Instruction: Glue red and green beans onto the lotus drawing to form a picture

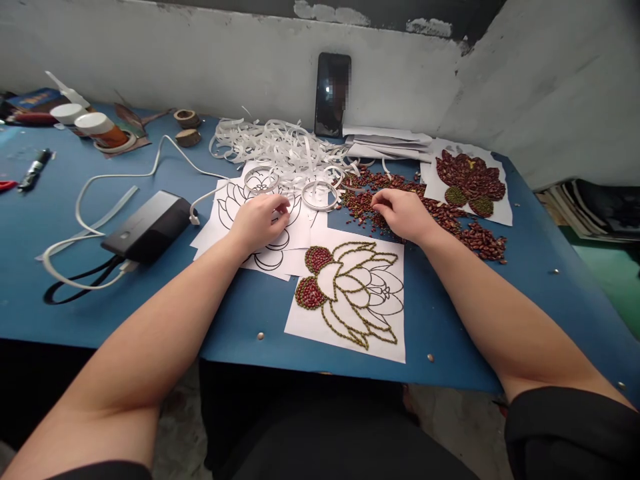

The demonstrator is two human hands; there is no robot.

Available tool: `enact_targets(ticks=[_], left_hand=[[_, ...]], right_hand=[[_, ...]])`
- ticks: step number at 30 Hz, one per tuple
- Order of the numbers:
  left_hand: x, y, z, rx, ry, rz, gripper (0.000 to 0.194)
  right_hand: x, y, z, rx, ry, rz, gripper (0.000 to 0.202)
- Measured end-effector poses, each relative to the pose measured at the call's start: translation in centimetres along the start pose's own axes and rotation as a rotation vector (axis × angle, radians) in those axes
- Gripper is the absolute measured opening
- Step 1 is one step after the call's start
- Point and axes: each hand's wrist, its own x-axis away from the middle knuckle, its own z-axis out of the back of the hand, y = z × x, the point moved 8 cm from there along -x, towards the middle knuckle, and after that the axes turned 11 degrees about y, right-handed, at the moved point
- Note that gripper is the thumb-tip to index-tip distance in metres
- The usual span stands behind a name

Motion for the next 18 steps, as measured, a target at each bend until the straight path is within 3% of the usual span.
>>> enact_targets(ticks=[5,8,10,12,15,18], left_hand=[[0.2,2.0,0.8,0.135,0.048,0.012,0.024],[1.2,3.9,0.1,0.574,0.028,0.233,0.026],[2.4,5.9,-1.9,0.976,-0.128,0.426,0.032],[3.5,7.9,-3.2,1.213,-0.244,0.528,0.036],[4.2,9.1,-3.7,1.323,-0.276,0.575,0.044],[4.3,8.9,-3.6,1.317,-0.261,0.603,0.048]], right_hand=[[-0.1,0.1,0.6,-0.323,-0.007,-0.168,0.017],[0.3,-2.0,0.9,-0.420,0.006,-0.137,0.016],[0.9,-4.6,1.0,-0.424,0.002,-0.044,0.013],[1.9,-7.7,1.3,-0.395,0.011,0.115,0.010],[3.8,-11.7,1.1,-0.358,0.007,0.355,0.011],[5.0,-13.0,1.2,-0.300,0.104,0.471,0.016]])
